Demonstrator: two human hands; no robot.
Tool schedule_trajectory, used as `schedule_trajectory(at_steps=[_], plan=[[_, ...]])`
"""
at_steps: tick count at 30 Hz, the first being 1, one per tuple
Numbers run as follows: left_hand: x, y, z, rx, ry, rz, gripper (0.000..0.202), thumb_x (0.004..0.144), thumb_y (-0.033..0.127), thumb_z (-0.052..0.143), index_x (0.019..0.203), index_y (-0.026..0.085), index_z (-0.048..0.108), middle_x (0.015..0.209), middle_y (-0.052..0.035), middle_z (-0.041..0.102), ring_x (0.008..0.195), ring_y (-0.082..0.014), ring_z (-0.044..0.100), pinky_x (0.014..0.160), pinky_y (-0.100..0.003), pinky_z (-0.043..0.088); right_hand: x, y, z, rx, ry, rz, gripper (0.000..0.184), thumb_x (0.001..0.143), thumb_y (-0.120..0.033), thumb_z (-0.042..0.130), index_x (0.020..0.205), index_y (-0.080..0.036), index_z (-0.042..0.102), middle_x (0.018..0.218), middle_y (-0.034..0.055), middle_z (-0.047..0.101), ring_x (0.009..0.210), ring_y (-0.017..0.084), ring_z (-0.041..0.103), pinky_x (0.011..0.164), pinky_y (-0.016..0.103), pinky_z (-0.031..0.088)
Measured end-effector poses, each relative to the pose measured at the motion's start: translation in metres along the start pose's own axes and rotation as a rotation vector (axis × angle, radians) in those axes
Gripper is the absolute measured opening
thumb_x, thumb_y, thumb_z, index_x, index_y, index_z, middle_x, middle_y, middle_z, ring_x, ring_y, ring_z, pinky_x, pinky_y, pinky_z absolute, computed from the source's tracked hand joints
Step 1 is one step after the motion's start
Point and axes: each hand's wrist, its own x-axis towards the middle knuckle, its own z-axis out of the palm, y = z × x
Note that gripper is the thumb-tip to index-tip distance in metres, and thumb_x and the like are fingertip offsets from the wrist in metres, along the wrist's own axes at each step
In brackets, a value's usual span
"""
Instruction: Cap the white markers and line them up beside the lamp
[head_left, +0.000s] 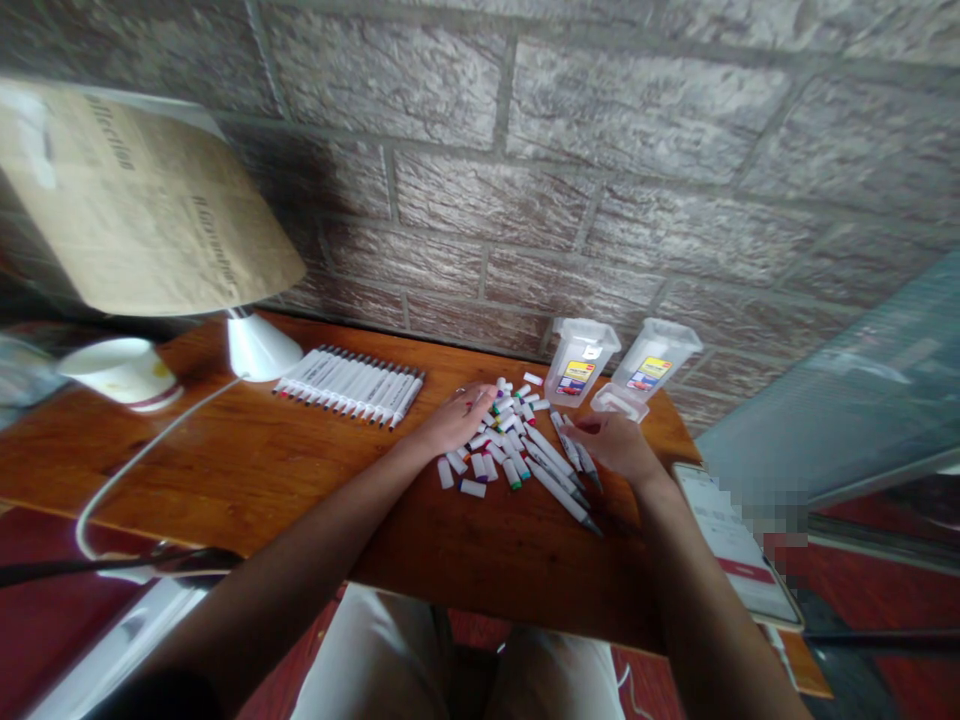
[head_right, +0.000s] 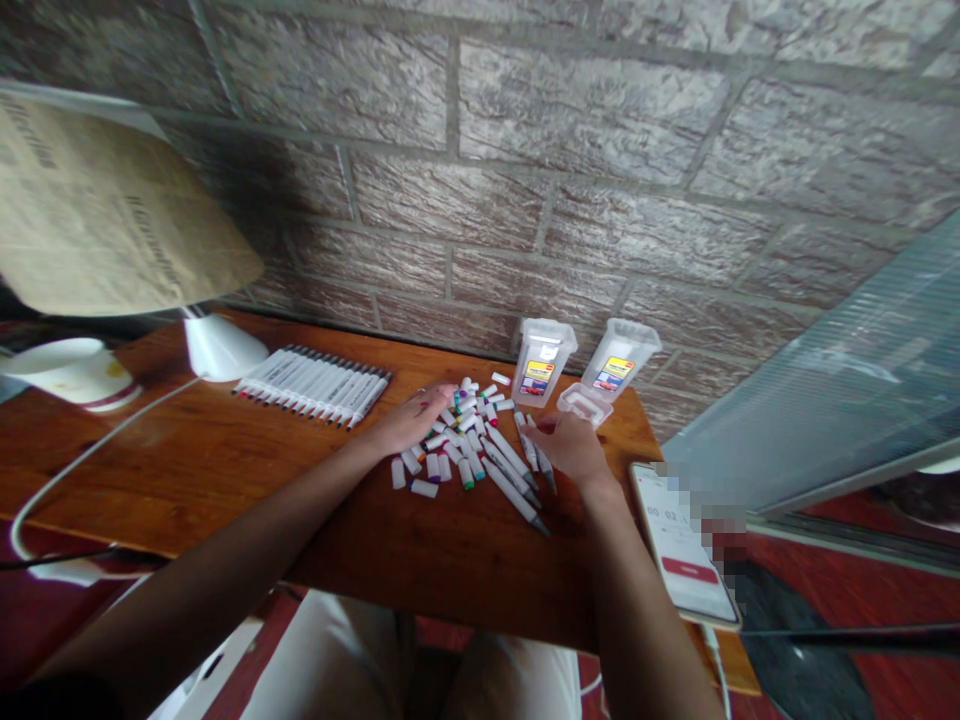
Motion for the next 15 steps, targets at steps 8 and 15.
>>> schedule_trajectory(at_steps=[8,15], plan=[[-0.004,0.0099,-0.0051,-0.025,0.029,0.007,0.055,0.101,0.048,0.022,0.119,0.016,0.064,0.129,-0.0102,0.066,0.125,-0.02,0.057,0.111,-0.033,0.039,0.0011,-0.0039,-0.0016,0.087,-0.066,0.043,0.038,0.075,-0.053,0.067,0.072,-0.016,0.076,0.061,0.0039,0.069,0.059,0.018,0.061,0.056,0.029,0.038],[-0.0037,0.0079,-0.0054,0.01,0.052,-0.014,0.054,0.101,0.048,0.023,0.118,0.019,0.064,0.127,-0.0064,0.068,0.124,-0.0197,0.058,0.11,-0.031,0.039,0.0015,-0.0025,0.0024,0.182,-0.082,0.068,0.046,0.066,-0.062,0.072,0.061,-0.016,0.07,0.048,-0.0009,0.055,0.048,0.013,0.048,0.049,0.026,0.028]])
